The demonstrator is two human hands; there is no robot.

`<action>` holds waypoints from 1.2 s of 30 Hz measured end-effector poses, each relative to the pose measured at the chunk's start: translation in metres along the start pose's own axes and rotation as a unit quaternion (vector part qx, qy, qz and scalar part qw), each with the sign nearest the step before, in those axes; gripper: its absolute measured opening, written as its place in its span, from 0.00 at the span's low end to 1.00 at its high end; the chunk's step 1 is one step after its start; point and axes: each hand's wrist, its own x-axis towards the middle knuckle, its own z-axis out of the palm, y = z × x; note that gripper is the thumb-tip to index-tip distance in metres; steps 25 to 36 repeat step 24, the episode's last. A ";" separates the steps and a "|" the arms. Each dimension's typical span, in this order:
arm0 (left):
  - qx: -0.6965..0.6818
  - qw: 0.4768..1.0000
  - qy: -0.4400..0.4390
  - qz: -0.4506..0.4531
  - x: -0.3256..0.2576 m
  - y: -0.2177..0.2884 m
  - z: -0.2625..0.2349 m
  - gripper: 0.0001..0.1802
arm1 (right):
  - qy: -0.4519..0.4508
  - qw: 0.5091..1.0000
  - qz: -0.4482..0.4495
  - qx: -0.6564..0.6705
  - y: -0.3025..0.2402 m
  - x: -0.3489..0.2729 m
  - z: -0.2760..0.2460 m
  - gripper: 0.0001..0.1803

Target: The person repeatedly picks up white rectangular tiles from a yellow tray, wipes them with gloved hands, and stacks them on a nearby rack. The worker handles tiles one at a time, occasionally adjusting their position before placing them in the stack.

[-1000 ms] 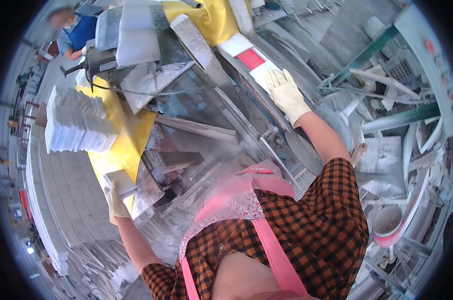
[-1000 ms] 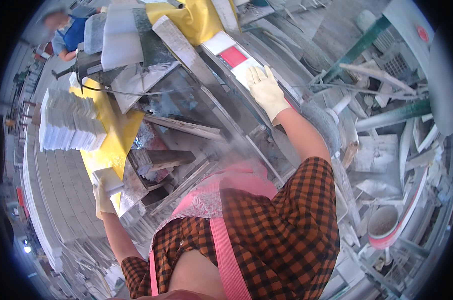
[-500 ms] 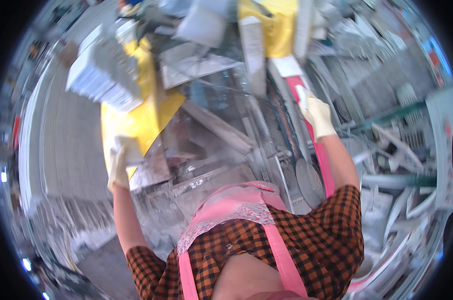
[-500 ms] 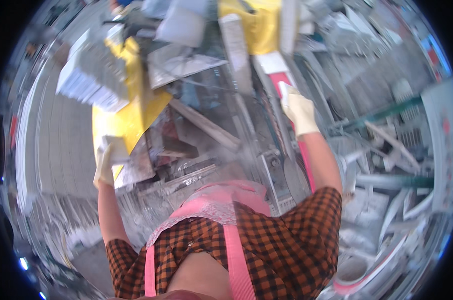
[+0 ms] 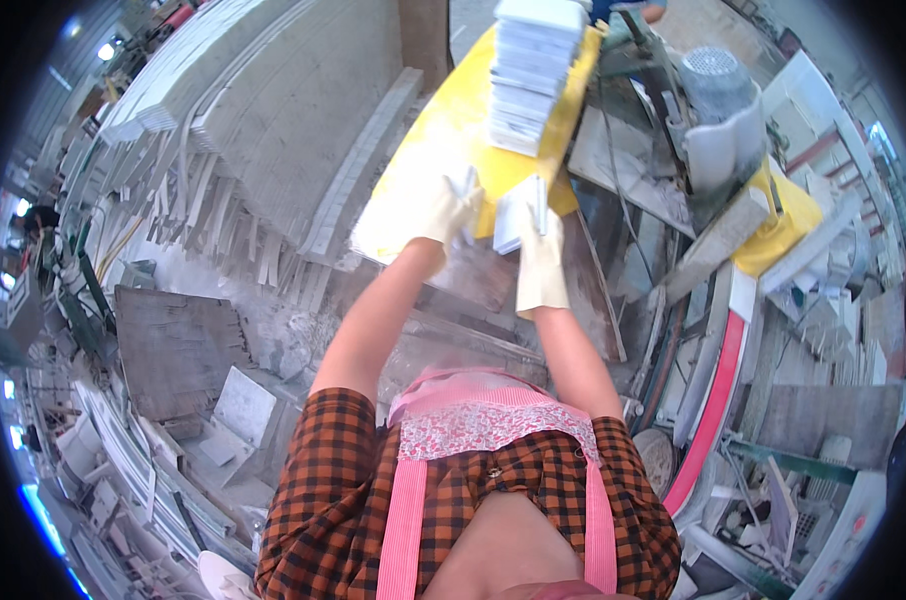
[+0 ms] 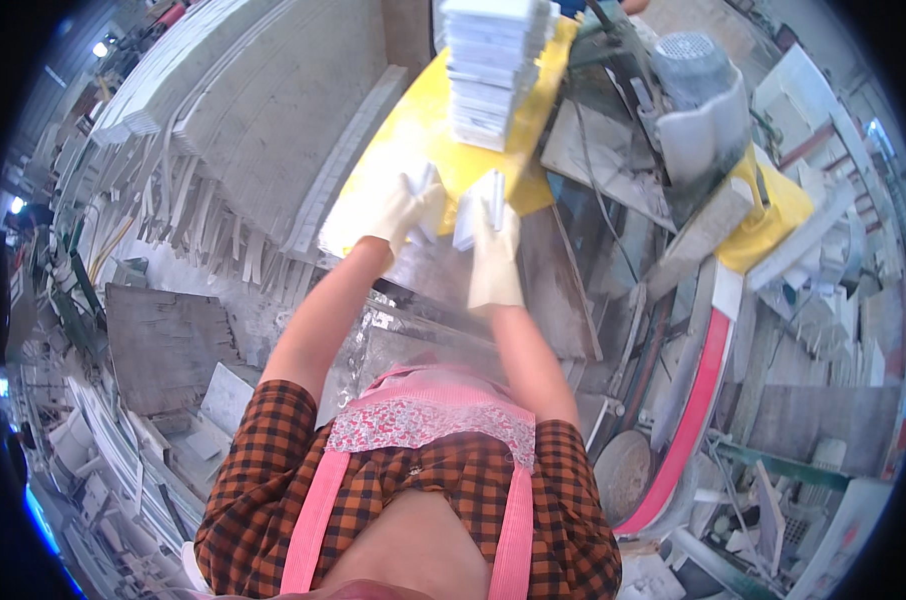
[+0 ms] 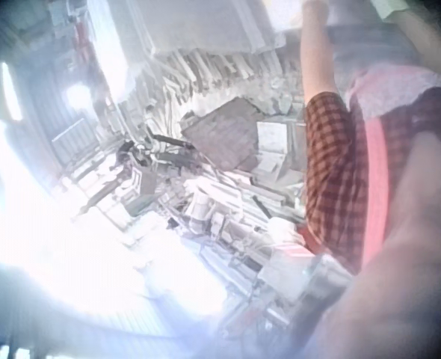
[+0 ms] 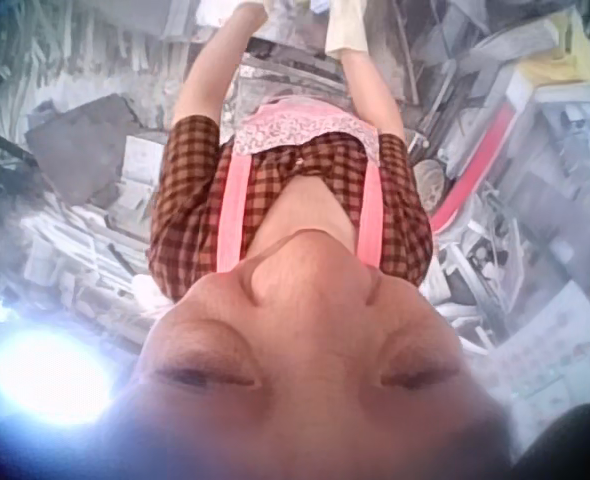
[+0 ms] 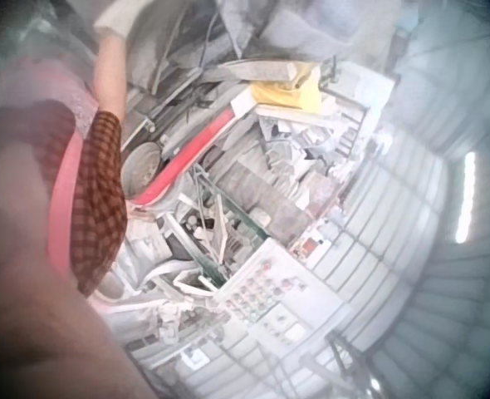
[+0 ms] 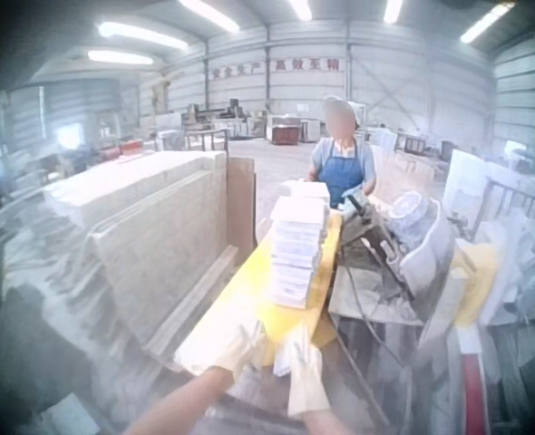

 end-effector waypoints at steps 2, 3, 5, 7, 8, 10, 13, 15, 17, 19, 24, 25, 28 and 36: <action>0.057 0.998 -0.016 0.004 0.008 0.000 -0.007 0.45 | 0.059 0.996 -0.026 -0.058 0.016 0.018 0.051 0.29; 0.066 0.997 -0.032 -0.002 0.010 -0.001 -0.010 0.45 | 0.013 0.997 -0.034 -0.066 0.024 0.016 0.057 0.30; 0.071 0.995 -0.065 0.001 0.013 0.003 -0.014 0.45 | -0.019 0.992 -0.110 -0.053 0.037 0.019 0.065 0.29; 0.065 0.993 -0.102 0.007 0.012 0.011 -0.022 0.45 | -0.049 0.985 -0.141 -0.084 0.043 0.024 0.065 0.29; -0.018 0.990 -0.132 0.049 0.005 0.011 -0.026 0.49 | -0.056 0.984 -0.120 -0.117 0.043 0.026 0.062 0.30; -0.030 0.998 -0.056 0.013 -0.006 0.015 -0.019 0.42 | -0.129 0.987 -0.089 -0.031 0.043 0.021 0.051 0.30; 0.034 0.999 0.035 0.012 -0.009 0.016 -0.001 0.45 | -0.187 0.978 -0.011 0.091 0.038 0.014 0.032 0.29; 0.105 0.993 0.038 0.022 -0.006 0.013 0.008 0.51 | -0.156 0.973 0.060 0.158 0.037 0.010 0.022 0.27; 0.095 0.995 0.019 0.014 0.000 0.012 0.007 0.51 | -0.099 0.995 -0.015 0.005 0.028 0.002 0.002 0.24; 0.100 0.995 0.003 0.005 0.003 0.009 0.006 0.48 | -0.059 0.997 -0.025 -0.029 0.019 -0.006 -0.020 0.22; 0.210 0.973 0.025 0.091 0.015 -0.010 0.004 0.38 | 0.058 0.995 0.066 -0.041 0.000 -0.040 -0.121 0.24; 0.210 0.973 0.025 0.091 0.015 -0.010 0.004 0.38 | 0.058 0.995 0.066 -0.041 0.000 -0.040 -0.121 0.24; 0.210 0.973 0.025 0.091 0.015 -0.010 0.004 0.38 | 0.058 0.995 0.066 -0.041 0.000 -0.040 -0.121 0.24; 0.210 0.973 0.025 0.091 0.015 -0.010 0.004 0.38 | 0.058 0.995 0.066 -0.041 0.000 -0.040 -0.121 0.24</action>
